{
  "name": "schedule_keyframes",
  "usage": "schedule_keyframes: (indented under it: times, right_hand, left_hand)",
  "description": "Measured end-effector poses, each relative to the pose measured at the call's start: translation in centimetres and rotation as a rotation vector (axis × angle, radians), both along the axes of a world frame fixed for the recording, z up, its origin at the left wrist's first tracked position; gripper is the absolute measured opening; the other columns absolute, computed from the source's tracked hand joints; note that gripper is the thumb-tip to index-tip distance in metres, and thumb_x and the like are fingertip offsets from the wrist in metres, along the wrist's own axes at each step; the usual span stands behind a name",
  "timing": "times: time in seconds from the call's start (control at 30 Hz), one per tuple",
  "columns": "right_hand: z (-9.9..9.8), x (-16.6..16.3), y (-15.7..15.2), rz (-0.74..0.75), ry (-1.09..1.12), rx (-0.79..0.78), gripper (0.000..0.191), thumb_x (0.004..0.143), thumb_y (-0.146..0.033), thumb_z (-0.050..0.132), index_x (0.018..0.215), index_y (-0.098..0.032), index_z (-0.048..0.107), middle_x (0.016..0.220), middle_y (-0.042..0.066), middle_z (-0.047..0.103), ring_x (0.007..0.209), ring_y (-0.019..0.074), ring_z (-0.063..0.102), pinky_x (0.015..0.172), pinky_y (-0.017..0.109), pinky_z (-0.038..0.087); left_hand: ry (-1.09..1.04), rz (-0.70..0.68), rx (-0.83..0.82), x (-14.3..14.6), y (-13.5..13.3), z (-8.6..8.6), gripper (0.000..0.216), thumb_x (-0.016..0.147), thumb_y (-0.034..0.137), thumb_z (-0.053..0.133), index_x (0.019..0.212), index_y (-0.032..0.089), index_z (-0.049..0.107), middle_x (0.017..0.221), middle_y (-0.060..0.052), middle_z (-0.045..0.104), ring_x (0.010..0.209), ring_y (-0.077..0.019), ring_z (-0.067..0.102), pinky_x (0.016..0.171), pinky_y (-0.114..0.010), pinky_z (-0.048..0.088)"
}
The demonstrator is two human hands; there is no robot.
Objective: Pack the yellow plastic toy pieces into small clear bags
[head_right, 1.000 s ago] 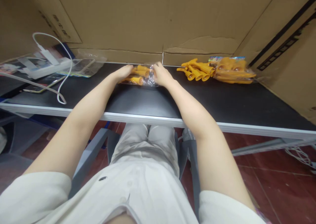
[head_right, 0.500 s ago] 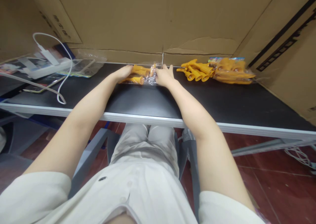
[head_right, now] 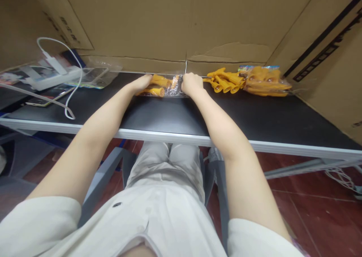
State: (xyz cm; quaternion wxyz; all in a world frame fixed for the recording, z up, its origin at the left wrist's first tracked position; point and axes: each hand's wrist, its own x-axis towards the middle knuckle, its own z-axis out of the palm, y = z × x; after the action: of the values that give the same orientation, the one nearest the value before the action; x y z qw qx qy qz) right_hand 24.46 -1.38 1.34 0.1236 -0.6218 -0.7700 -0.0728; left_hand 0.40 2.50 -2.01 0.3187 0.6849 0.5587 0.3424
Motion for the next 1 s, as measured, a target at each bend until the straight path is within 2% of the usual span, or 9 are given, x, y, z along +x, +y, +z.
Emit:
schedule_keyframes:
  times: [0.13,0.3,0.43,0.53,0.63,0.73,0.87,1.0]
  right_hand:
    - [-0.9,0.4,0.8,0.205,-0.031,-0.078,0.038,0.098,-0.019,0.055,0.123,-0.011,0.082,0.128,0.023,0.079,0.126,0.0399,0.071,0.108,0.048,0.055]
    - [-2.4,0.7,2.2,0.396,0.012,-0.095,0.046,0.095,-0.018,0.054,0.135,-0.014,0.077,0.145,0.017,0.075,0.135,0.0320,0.068,0.115,0.041,0.053]
    - [-2.8,0.7,2.8,0.395,0.078,-0.098,0.038,0.095,-0.020,0.059,0.127,-0.014,0.078,0.140,0.017,0.077,0.131,0.0328,0.070,0.114,0.042,0.054]
    - [-2.6,0.3,2.7,0.366,0.237,-0.133,0.029,0.094,-0.029,0.070,0.117,-0.013,0.079,0.124,0.016,0.081,0.118,0.0337,0.074,0.108,0.045,0.058]
    - [-2.4,-0.3,2.1,0.364,0.465,-0.226,0.037,0.090,-0.041,0.082,0.115,-0.013,0.080,0.110,0.012,0.083,0.112,0.0328,0.076,0.106,0.048,0.062]
    - [-2.0,-0.7,1.3,0.409,0.592,-0.323,0.044,0.085,-0.042,0.089,0.117,-0.014,0.083,0.114,0.013,0.084,0.117,0.0328,0.077,0.112,0.048,0.061]
    - [-1.5,-0.8,0.5,0.449,0.616,-0.406,0.041,0.082,-0.035,0.090,0.116,-0.015,0.086,0.127,0.014,0.083,0.130,0.0329,0.074,0.122,0.048,0.055]
    - [-1.3,-0.9,0.4,0.452,0.651,-0.443,0.037,0.081,-0.030,0.090,0.116,-0.016,0.088,0.131,0.013,0.082,0.132,0.0317,0.073,0.126,0.047,0.051]
  left_hand:
    - [-0.001,0.005,-0.044,0.2,-0.6,0.7,0.055,0.110,0.026,0.033,0.146,0.006,0.070,0.151,-0.019,0.073,0.137,-0.0305,0.072,0.118,-0.038,0.054]
    - [0.047,0.044,-0.014,0.3,-0.5,0.8,0.053,0.112,0.023,0.035,0.151,0.005,0.067,0.155,-0.020,0.070,0.144,-0.0294,0.068,0.123,-0.036,0.050]
    - [0.034,0.062,0.019,0.5,-0.5,0.8,0.052,0.111,0.021,0.035,0.150,0.008,0.067,0.154,-0.018,0.070,0.143,-0.0278,0.067,0.123,-0.034,0.048]
    - [0.041,0.048,0.030,0.7,-0.8,1.0,0.051,0.111,0.019,0.032,0.145,0.007,0.069,0.150,-0.017,0.072,0.143,-0.0273,0.067,0.123,-0.035,0.048]
    - [0.090,0.053,0.037,0.7,-1.0,1.1,0.051,0.112,0.019,0.031,0.144,0.005,0.069,0.150,-0.017,0.072,0.147,-0.0272,0.064,0.125,-0.034,0.045]
    - [0.109,0.057,0.027,0.7,-0.9,1.1,0.054,0.114,0.020,0.028,0.150,0.001,0.064,0.157,-0.021,0.067,0.148,-0.0282,0.063,0.126,-0.035,0.044]
    - [0.149,0.073,0.043,0.4,-0.5,0.9,0.057,0.115,0.024,0.029,0.155,-0.001,0.060,0.166,-0.024,0.059,0.153,-0.0288,0.059,0.128,-0.035,0.041]
    - [0.248,0.095,0.119,0.2,-0.5,1.1,0.053,0.112,0.027,0.036,0.145,0.003,0.070,0.158,-0.021,0.066,0.149,-0.0306,0.060,0.127,-0.034,0.040]
